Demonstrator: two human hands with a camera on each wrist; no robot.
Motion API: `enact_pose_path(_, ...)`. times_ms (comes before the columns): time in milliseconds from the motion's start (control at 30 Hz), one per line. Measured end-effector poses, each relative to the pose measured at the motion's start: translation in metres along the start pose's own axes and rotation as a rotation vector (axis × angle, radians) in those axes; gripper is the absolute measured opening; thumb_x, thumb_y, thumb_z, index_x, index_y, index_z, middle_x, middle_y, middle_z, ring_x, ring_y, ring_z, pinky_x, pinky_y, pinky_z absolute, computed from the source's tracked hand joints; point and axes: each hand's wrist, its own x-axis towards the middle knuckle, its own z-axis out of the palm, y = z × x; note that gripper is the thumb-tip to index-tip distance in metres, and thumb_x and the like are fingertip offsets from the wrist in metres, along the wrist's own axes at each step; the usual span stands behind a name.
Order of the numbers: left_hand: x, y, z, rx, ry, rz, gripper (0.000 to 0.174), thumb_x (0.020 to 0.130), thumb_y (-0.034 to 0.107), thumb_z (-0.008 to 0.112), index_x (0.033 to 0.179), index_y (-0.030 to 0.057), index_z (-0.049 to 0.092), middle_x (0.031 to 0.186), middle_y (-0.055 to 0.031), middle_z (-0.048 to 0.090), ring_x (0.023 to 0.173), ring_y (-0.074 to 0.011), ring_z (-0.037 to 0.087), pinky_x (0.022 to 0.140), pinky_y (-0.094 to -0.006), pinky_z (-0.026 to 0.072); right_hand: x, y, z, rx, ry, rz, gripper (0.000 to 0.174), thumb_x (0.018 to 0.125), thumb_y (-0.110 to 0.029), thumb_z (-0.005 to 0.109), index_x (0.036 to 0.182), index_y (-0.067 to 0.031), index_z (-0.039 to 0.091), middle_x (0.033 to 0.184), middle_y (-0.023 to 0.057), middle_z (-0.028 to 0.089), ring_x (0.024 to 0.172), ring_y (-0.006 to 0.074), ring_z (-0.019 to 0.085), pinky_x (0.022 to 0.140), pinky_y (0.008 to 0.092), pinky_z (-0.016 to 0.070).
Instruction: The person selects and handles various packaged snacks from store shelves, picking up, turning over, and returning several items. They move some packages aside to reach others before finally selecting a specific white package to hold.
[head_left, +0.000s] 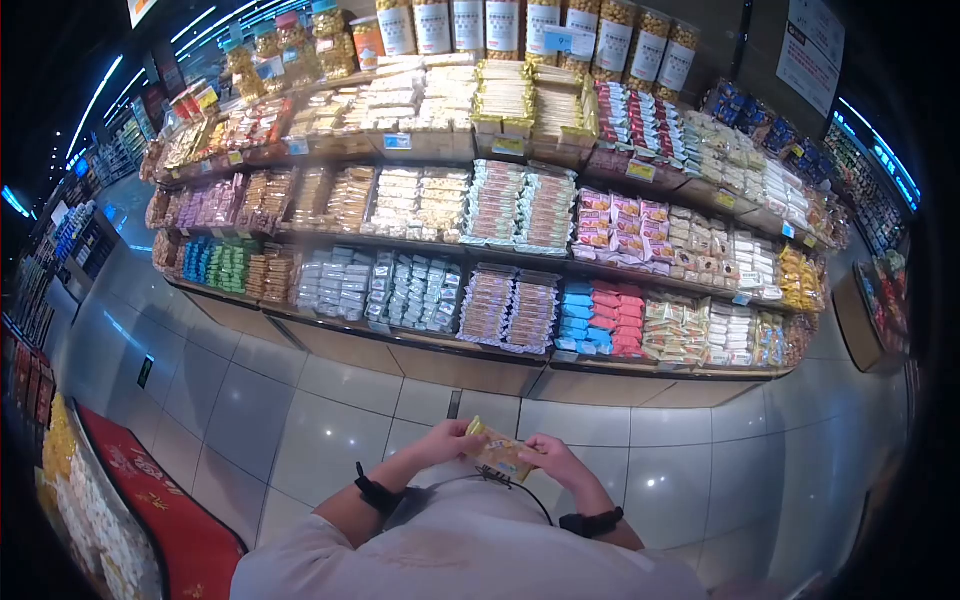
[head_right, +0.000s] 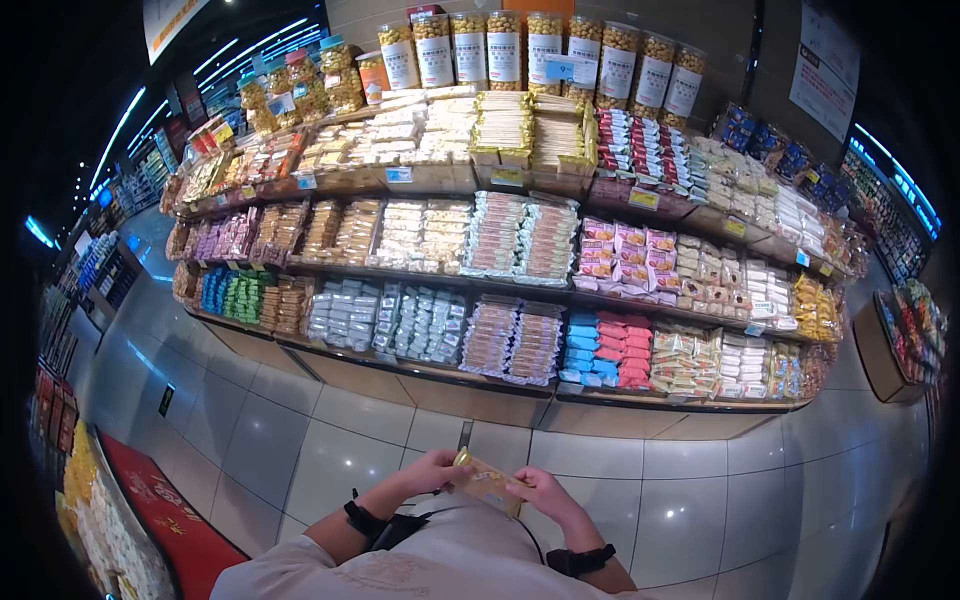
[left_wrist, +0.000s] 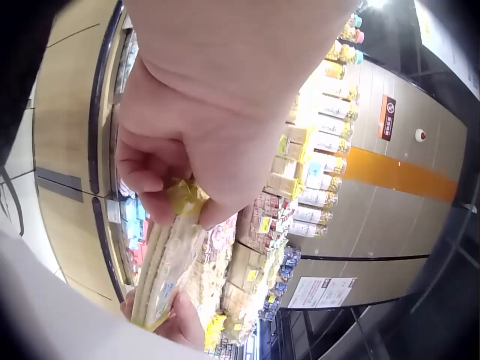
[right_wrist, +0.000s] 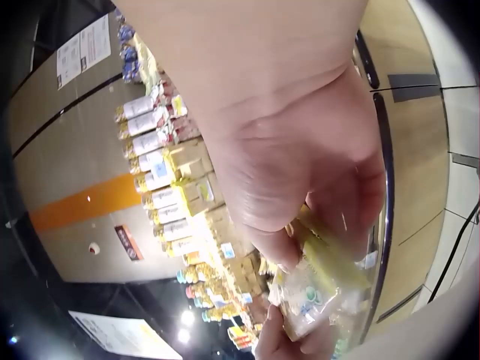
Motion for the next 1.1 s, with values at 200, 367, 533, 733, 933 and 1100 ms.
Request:
enact_pose_path(200,-0.023,-0.022,-0.032,-0.106,0.062,0.099,0.034,0.095,0.035,0.061,0.108,0.0044,0.066,0.085,0.0024,0.061,0.070,-0.0047,0.051,0.060,-0.0210,0.0422,0.010,-0.045,0.042,-0.157,-0.185,0.021,0.027,0.092,-0.019,0.068,0.110,-0.0012,0.060,0.097,0.0038,0.065,0.087,0.0104,0.062,0.074,0.0262,0.0507)
enact_pose_path(367,-0.057,-0.022,-0.064,-0.289,0.160,0.243,0.029,0.095,0.031,0.062,0.108,0.0051,0.066,0.087,0.0025,0.063,0.072,-0.0044,0.052,0.062,-0.0208,0.0422,0.034,-0.049,0.094,-0.205,-0.223,0.012,0.033,0.092,-0.022,0.068,0.115,-0.0003,0.060,0.099,0.0038,0.065,0.087,0.0109,0.061,0.075,0.0268,0.0506)
enact_pose_path(533,-0.084,-0.065,-0.106,-0.372,0.115,0.381,0.017,0.096,0.020,0.062,0.106,0.0066,0.066,0.091,0.0016,0.065,0.078,-0.0066,0.057,0.068,-0.0233,0.0465,0.047,-0.066,0.177,-0.298,-0.327,0.035,0.040,0.090,-0.027,0.070,0.117,0.0006,0.059,0.104,0.0051,0.065,0.091,0.0130,0.060,0.078,0.0294,0.0508)
enact_pose_path(733,-0.110,-0.098,-0.141,-0.261,0.135,0.336,0.020,0.097,0.020,0.061,0.109,0.0059,0.065,0.094,0.0015,0.065,0.080,-0.0077,0.059,0.072,-0.0241,0.0477,0.063,-0.063,0.234,-0.152,-0.172,-0.059,0.043,0.092,-0.029,0.067,0.124,-0.0018,0.054,0.105,0.0047,0.064,0.088,0.0123,0.062,0.071,0.0285,0.0529)
enact_pose_path(933,-0.152,-0.103,-0.163,-0.118,0.021,0.178,0.028,0.096,0.023,0.062,0.116,0.0035,0.063,0.099,-0.0025,0.067,0.086,-0.0109,0.062,0.076,-0.0262,0.0503,0.082,-0.061,0.277,0.140,0.023,-0.025,0.041,0.092,-0.023,0.065,0.125,-0.0023,0.051,0.109,0.0068,0.065,0.091,0.0159,0.065,0.072,0.0299,0.0563)
enact_pose_path(1100,-0.153,-0.120,-0.200,-0.040,-0.019,0.210,0.029,0.095,0.024,0.063,0.116,0.0030,0.063,0.101,-0.0022,0.067,0.088,-0.0109,0.062,0.077,-0.0270,0.0506,0.099,-0.054,0.301,0.214,0.112,-0.061,0.042,0.089,-0.025,0.069,0.122,-0.0036,0.054,0.111,0.0051,0.063,0.097,0.0148,0.064,0.078,0.0310,0.0551)
